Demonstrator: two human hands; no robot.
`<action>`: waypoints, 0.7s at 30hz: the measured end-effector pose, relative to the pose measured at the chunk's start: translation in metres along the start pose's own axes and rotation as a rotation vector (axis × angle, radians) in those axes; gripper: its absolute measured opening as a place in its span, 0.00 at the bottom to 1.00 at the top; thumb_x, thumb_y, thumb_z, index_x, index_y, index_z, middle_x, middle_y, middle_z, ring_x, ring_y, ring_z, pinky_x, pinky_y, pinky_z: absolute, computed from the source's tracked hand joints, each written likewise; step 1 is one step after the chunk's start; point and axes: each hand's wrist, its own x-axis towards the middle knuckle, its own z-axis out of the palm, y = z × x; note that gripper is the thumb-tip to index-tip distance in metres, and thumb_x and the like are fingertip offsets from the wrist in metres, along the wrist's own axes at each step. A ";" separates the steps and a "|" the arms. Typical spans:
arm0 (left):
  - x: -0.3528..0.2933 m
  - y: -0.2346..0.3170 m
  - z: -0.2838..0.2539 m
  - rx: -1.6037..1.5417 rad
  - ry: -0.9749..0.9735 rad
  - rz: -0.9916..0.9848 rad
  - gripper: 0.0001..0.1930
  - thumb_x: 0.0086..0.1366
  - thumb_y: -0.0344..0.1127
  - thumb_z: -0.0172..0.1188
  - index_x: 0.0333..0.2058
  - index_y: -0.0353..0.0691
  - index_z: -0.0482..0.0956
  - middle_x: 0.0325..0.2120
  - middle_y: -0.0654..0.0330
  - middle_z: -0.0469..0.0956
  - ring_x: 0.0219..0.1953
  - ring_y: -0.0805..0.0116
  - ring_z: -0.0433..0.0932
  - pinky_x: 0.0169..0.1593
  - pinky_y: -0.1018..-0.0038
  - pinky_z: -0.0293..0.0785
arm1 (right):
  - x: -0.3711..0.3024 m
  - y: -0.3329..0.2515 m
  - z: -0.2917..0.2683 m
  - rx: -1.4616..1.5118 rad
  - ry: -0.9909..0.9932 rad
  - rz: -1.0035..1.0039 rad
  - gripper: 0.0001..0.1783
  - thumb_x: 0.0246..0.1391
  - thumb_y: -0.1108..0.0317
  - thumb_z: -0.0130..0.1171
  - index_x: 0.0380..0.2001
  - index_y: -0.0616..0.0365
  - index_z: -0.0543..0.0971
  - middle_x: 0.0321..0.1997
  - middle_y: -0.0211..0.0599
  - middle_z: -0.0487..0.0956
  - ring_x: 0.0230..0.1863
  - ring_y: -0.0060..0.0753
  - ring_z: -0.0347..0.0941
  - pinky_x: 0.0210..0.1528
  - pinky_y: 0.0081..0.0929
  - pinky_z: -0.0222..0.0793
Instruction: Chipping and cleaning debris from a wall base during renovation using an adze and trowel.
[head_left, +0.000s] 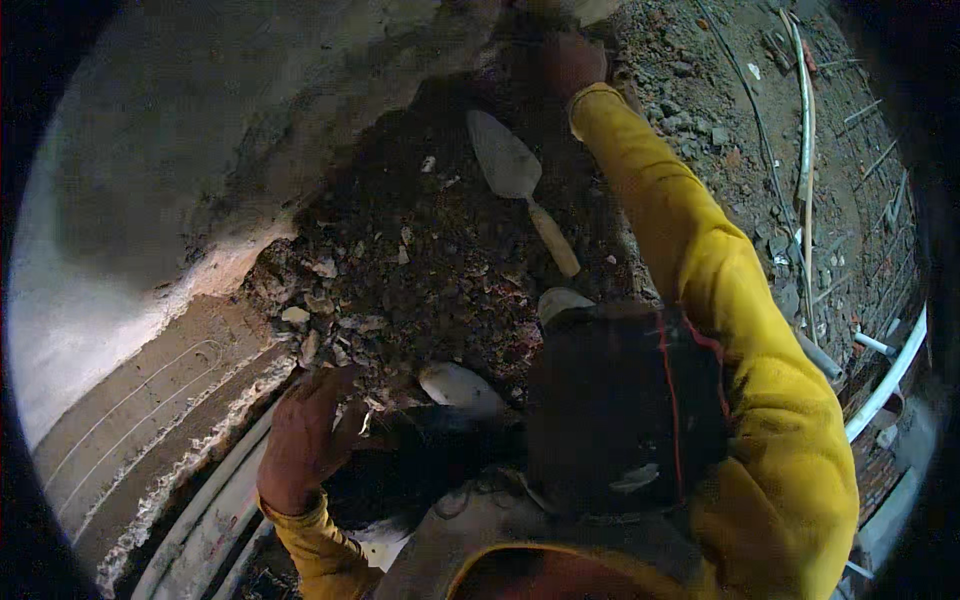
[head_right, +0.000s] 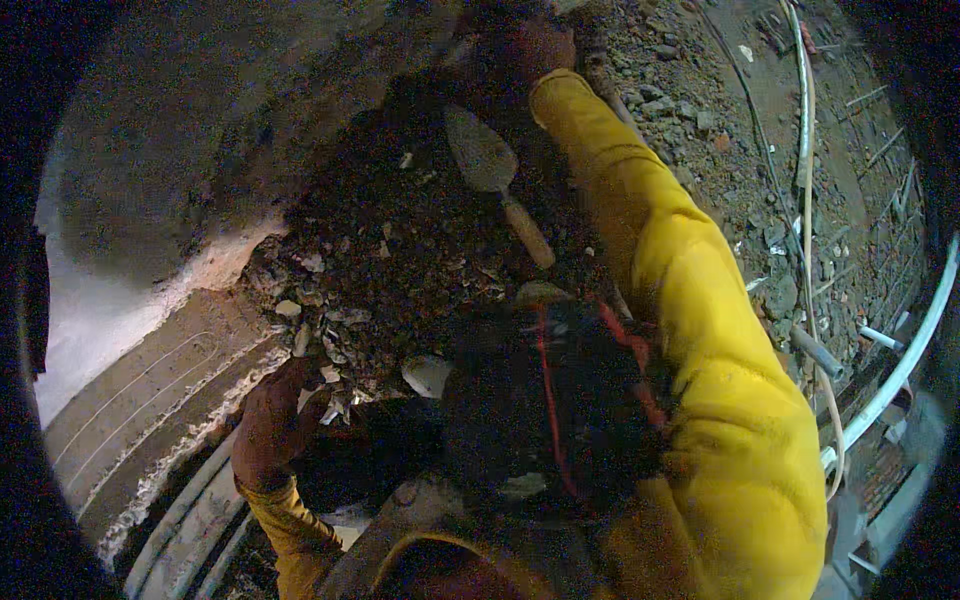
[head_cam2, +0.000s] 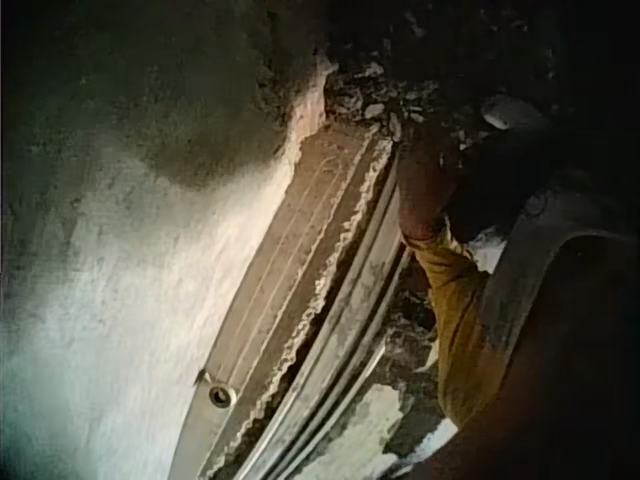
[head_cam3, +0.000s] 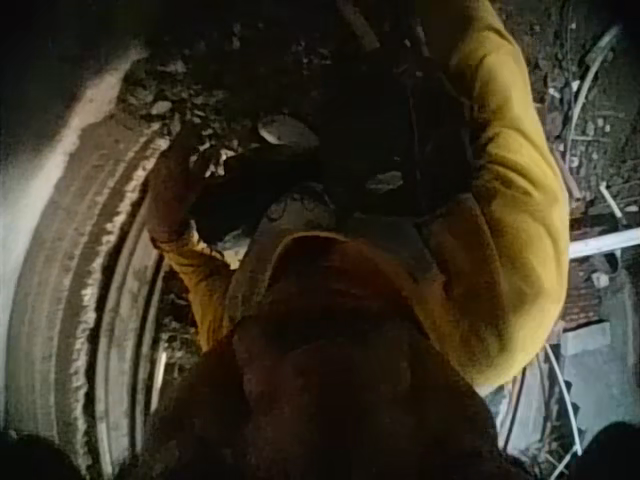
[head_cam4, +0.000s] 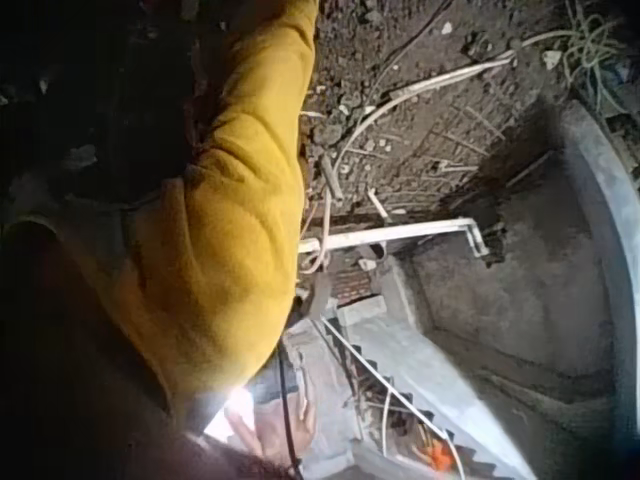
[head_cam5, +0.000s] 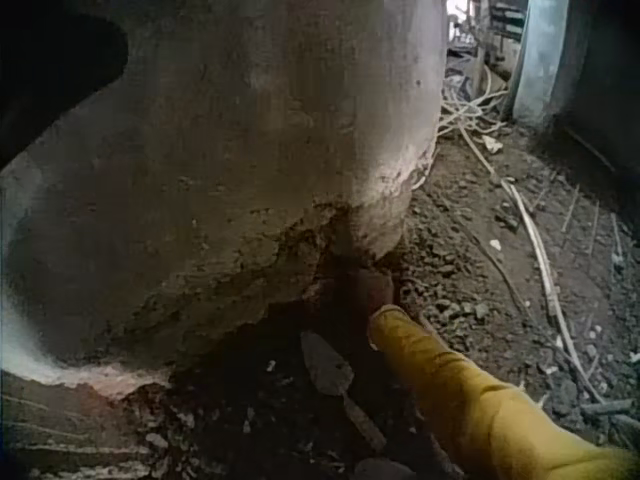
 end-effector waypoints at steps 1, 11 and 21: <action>0.003 0.003 -0.002 -0.033 -0.039 -0.010 0.17 0.54 0.34 0.59 0.43 0.35 0.73 0.32 0.49 0.76 0.35 0.47 0.74 0.38 0.60 0.70 | -0.001 0.006 0.007 -0.064 0.079 -0.060 0.20 0.50 0.53 0.55 0.42 0.54 0.77 0.42 0.47 0.78 0.46 0.49 0.74 0.49 0.47 0.69; 0.004 0.001 0.002 -0.012 -0.121 -0.072 0.16 0.56 0.34 0.60 0.43 0.38 0.72 0.34 0.52 0.77 0.37 0.54 0.77 0.41 0.63 0.72 | -0.030 -0.019 0.006 -0.037 0.072 -0.021 0.37 0.50 0.63 0.57 0.63 0.53 0.54 0.62 0.46 0.60 0.56 0.53 0.64 0.56 0.47 0.61; 0.011 -0.002 0.002 -0.033 -0.103 0.002 0.20 0.53 0.29 0.61 0.47 0.40 0.72 0.35 0.52 0.77 0.37 0.56 0.77 0.41 0.65 0.72 | -0.079 -0.019 0.010 0.130 0.214 -0.006 0.31 0.60 0.55 0.44 0.62 0.59 0.54 0.64 0.46 0.58 0.62 0.46 0.59 0.62 0.45 0.52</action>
